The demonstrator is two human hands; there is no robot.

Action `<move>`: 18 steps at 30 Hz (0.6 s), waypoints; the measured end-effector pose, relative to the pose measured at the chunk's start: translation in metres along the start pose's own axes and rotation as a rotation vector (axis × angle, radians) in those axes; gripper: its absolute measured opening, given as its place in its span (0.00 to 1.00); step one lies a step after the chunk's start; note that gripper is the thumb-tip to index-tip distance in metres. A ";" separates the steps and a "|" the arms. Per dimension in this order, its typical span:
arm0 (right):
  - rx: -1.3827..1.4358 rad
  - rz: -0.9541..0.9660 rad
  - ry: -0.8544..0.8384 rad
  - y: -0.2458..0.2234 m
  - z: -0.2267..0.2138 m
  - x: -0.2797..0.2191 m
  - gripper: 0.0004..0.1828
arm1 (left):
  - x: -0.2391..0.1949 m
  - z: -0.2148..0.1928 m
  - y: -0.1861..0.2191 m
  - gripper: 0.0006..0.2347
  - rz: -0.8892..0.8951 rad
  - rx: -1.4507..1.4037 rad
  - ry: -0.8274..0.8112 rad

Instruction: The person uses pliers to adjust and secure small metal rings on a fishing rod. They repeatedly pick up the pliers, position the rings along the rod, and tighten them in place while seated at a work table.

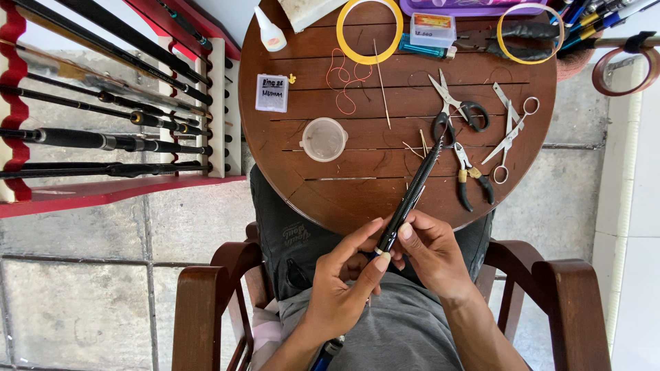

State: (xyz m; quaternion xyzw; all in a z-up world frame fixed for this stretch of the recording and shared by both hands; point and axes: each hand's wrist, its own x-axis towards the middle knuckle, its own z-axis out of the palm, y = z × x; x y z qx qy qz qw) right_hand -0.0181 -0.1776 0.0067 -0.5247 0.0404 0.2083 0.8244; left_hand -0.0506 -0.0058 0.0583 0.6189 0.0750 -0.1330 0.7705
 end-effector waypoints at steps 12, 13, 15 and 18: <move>0.029 0.001 -0.006 0.004 -0.004 -0.001 0.16 | 0.000 0.000 -0.001 0.19 0.070 0.032 -0.011; 0.035 0.009 0.001 0.005 -0.005 -0.001 0.17 | 0.000 0.000 -0.001 0.18 0.073 0.034 -0.012; -0.029 0.008 -0.003 0.000 -0.004 0.000 0.18 | 0.000 -0.001 -0.002 0.18 0.073 0.045 -0.013; -0.075 0.009 0.029 -0.013 0.002 0.005 0.21 | -0.001 -0.001 -0.003 0.18 0.066 0.051 -0.011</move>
